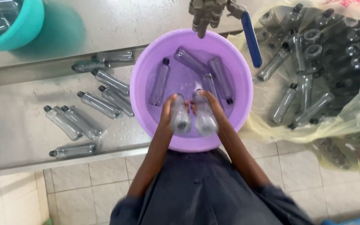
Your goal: Rinsing plastic bottles in a basin of water and organizing them on a metal surface.
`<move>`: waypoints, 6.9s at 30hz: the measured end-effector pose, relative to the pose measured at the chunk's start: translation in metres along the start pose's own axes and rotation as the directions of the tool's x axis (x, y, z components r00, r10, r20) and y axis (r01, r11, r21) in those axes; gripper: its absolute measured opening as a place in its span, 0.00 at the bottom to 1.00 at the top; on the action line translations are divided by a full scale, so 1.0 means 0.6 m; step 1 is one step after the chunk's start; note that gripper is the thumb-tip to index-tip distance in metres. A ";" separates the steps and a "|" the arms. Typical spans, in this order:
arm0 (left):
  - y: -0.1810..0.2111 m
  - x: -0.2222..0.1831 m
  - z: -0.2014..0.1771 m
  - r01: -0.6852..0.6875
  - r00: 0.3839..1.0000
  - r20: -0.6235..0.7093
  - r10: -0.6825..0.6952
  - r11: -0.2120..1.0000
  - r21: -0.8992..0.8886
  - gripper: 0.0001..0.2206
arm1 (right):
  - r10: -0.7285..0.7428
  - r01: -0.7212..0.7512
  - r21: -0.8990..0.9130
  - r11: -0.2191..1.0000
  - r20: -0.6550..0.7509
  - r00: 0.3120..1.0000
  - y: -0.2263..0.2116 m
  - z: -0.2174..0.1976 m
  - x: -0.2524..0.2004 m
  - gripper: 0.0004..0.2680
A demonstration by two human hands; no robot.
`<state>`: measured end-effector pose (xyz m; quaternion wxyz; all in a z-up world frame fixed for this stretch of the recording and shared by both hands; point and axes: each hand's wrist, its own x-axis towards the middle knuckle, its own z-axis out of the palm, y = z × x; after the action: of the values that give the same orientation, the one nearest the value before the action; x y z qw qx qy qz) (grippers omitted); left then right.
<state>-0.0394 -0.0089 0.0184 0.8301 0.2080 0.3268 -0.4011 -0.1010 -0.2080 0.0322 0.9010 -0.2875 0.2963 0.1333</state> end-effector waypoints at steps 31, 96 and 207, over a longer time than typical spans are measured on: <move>-0.098 -0.005 0.018 -0.063 0.907 0.415 0.064 0.998 -0.017 0.26 | 0.013 -0.013 -0.008 1.000 -0.032 0.999 -0.057 -0.043 -0.039 0.14; -0.031 -0.115 0.014 0.122 0.981 0.180 -0.073 0.952 -0.282 0.23 | -0.074 0.056 -0.170 0.984 -0.101 0.992 0.008 0.079 -0.087 0.30; 0.075 0.287 -0.149 -0.373 0.831 0.260 0.492 0.144 0.917 0.46 | -0.351 0.051 -0.996 0.075 0.021 0.936 0.053 0.035 0.203 0.31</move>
<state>0.0430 -0.0191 -0.1623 0.6024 0.7591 -0.0067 -0.2466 -0.0085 -0.1615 -0.0425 0.4465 -0.8642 0.1875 0.1367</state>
